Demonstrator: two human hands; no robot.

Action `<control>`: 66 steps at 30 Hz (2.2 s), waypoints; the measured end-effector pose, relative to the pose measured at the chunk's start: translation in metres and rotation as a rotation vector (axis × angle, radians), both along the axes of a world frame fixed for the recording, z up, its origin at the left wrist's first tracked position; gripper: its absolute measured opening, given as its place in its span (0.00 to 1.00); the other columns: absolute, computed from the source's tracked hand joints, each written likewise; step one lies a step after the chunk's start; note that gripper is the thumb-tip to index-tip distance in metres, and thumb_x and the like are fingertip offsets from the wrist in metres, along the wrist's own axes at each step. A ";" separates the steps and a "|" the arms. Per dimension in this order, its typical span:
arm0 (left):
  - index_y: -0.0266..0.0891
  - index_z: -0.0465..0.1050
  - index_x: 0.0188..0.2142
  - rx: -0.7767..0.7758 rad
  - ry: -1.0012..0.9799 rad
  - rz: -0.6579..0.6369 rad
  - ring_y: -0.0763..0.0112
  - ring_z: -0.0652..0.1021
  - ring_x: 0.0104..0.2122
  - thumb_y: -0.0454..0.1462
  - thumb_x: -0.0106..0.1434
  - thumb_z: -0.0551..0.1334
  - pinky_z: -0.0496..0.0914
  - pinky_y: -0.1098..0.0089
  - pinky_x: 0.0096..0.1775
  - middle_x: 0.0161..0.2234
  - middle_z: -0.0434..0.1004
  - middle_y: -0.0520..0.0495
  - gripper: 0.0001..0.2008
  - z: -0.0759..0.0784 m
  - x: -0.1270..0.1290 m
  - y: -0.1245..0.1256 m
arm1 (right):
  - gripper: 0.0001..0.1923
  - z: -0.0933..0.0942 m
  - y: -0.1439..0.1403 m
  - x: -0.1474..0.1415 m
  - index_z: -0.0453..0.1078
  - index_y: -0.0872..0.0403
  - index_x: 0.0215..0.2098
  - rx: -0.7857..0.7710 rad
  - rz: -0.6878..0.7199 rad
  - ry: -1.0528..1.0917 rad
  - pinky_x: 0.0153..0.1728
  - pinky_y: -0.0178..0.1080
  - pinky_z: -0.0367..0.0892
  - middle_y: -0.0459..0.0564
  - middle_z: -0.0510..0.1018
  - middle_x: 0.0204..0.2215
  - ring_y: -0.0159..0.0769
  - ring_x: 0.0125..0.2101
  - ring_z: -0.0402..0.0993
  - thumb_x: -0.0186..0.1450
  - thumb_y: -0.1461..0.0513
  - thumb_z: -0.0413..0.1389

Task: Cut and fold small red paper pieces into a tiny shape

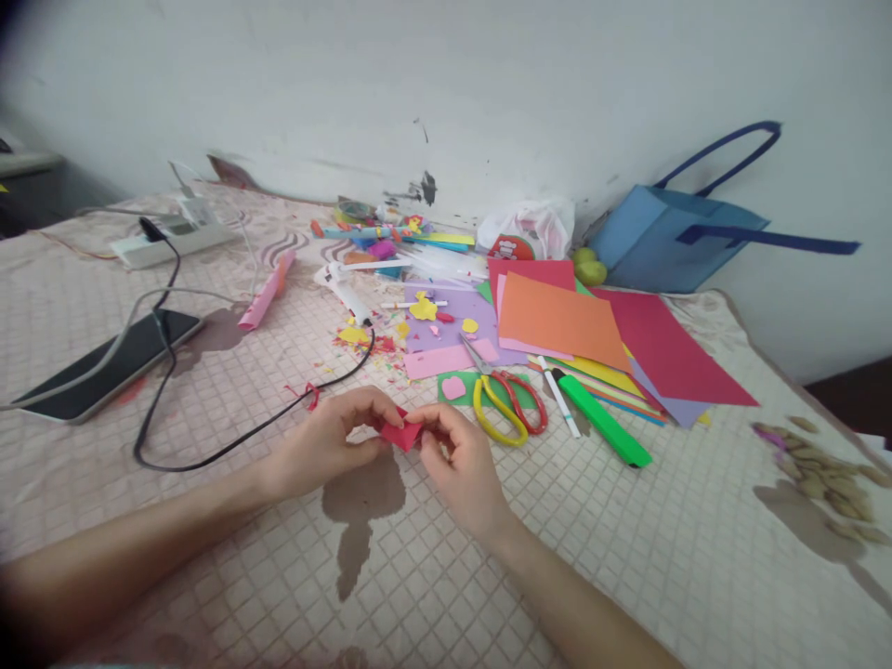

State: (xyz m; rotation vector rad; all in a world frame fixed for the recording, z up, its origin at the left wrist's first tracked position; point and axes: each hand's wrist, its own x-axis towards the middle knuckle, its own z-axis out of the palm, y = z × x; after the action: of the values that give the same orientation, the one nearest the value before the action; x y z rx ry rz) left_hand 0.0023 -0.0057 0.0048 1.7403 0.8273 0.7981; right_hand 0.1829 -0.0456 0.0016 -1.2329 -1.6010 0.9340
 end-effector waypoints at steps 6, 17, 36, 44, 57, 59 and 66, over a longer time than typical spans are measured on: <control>0.35 0.72 0.34 0.041 -0.027 0.032 0.70 0.75 0.36 0.29 0.56 0.60 0.70 0.68 0.41 0.35 0.74 0.46 0.05 -0.002 0.001 0.000 | 0.09 -0.002 -0.002 -0.001 0.69 0.51 0.37 0.103 -0.002 -0.036 0.37 0.37 0.67 0.46 0.75 0.35 0.34 0.36 0.72 0.61 0.69 0.53; 0.32 0.72 0.34 -0.171 -0.198 0.011 0.70 0.75 0.34 0.35 0.56 0.65 0.70 0.69 0.38 0.34 0.75 0.45 0.08 -0.003 0.004 -0.004 | 0.04 0.002 -0.003 -0.002 0.67 0.52 0.30 0.163 -0.035 -0.030 0.34 0.36 0.64 0.45 0.71 0.28 0.33 0.32 0.69 0.62 0.66 0.55; 0.34 0.71 0.30 -0.453 -0.351 0.135 0.76 0.73 0.27 0.37 0.54 0.66 0.67 0.75 0.30 0.28 0.74 0.50 0.08 -0.005 0.012 -0.011 | 0.05 0.001 -0.003 -0.005 0.66 0.54 0.28 -0.078 -0.061 0.118 0.28 0.34 0.64 0.43 0.69 0.24 0.29 0.26 0.66 0.61 0.62 0.56; 0.34 0.68 0.30 -0.419 -0.332 0.169 0.78 0.73 0.26 0.36 0.53 0.67 0.67 0.76 0.30 0.27 0.73 0.51 0.09 -0.007 0.012 -0.010 | 0.05 -0.004 -0.001 -0.007 0.63 0.53 0.31 -0.141 -0.045 0.216 0.28 0.33 0.63 0.42 0.68 0.26 0.28 0.26 0.66 0.60 0.63 0.57; 0.34 0.66 0.34 -0.405 -0.347 0.142 0.78 0.74 0.29 0.33 0.53 0.66 0.68 0.76 0.32 0.29 0.72 0.52 0.11 -0.003 0.012 -0.011 | 0.07 -0.006 -0.002 -0.005 0.65 0.53 0.30 -0.186 0.018 0.133 0.27 0.34 0.64 0.44 0.69 0.25 0.30 0.25 0.66 0.62 0.58 0.54; 0.34 0.66 0.35 -0.404 -0.350 0.135 0.79 0.74 0.29 0.32 0.53 0.66 0.67 0.76 0.32 0.29 0.71 0.52 0.11 -0.004 0.012 -0.012 | 0.07 -0.007 -0.001 -0.004 0.65 0.53 0.29 -0.188 0.019 0.109 0.26 0.34 0.63 0.43 0.68 0.23 0.30 0.24 0.65 0.62 0.58 0.54; 0.33 0.67 0.36 -0.404 -0.317 0.096 0.77 0.74 0.30 0.36 0.55 0.66 0.68 0.75 0.33 0.31 0.72 0.50 0.12 -0.006 0.011 -0.012 | 0.08 -0.004 -0.002 -0.005 0.64 0.54 0.28 -0.159 0.006 0.097 0.26 0.34 0.62 0.43 0.67 0.23 0.30 0.24 0.65 0.63 0.58 0.53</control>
State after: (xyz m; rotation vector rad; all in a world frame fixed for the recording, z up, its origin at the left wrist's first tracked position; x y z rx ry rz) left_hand 0.0137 -0.0175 -0.0008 1.1898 0.7942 0.8747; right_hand 0.1776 -0.0475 -0.0025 -1.2717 -1.4779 1.1258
